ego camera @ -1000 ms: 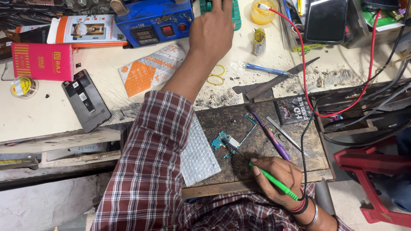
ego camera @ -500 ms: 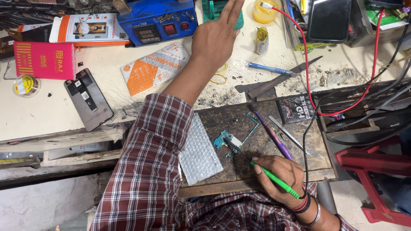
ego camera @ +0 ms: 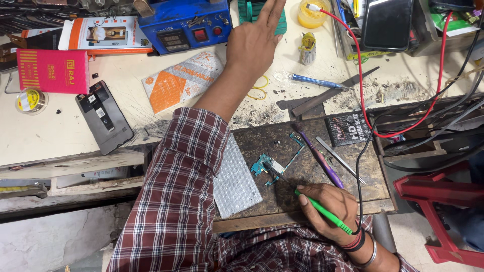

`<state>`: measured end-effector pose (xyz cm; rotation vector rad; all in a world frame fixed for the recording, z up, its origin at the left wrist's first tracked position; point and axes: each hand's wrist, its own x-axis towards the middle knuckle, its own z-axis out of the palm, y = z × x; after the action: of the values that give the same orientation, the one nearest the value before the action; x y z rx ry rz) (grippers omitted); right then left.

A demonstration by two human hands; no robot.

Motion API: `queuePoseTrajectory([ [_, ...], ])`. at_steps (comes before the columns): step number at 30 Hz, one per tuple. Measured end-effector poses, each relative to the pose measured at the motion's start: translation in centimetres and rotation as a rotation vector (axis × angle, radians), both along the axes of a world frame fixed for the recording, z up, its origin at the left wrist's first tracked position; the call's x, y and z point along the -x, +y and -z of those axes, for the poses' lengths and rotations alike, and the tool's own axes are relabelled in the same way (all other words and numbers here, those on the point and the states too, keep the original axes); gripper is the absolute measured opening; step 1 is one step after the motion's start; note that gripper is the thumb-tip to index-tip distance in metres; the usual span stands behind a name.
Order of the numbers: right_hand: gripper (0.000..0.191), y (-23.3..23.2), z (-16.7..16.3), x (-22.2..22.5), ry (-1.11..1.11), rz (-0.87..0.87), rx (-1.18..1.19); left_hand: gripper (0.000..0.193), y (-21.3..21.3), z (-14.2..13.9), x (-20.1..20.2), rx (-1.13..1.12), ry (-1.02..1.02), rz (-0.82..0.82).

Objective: The person uses a soldering iron to apply heat to a small circuit board placed on a workbench. They hold the board with one hand and manipulate the soldering iron with the other, working on specific points on the board throughout the clip.

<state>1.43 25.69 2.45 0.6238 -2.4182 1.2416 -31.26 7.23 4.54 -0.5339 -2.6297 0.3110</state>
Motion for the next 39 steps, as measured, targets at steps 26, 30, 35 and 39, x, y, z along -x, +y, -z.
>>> queuePoseTrajectory([
  [26, 0.013, 0.0, 0.1, -0.1, -0.005, 0.008, -0.004, 0.081, -1.3, -1.5, -2.3, -0.159, -0.099, -0.011],
  [30, 0.014, 0.0, 0.0, -0.1, -0.005, 0.007, -0.006, 0.083, -1.6, -1.4, -1.9, -0.202, -0.089, -0.007],
  [35, 0.013, -0.1, -0.1, 0.0, 0.004, -0.001, -0.003, 0.083, -1.6, -1.0, -1.3, -0.193, -0.082, -0.022],
  [39, 0.012, 0.1, -0.1, -0.1, 0.002, -0.003, -0.01, 0.084, -1.4, -0.7, -1.4, -0.202, -0.087, -0.03],
])
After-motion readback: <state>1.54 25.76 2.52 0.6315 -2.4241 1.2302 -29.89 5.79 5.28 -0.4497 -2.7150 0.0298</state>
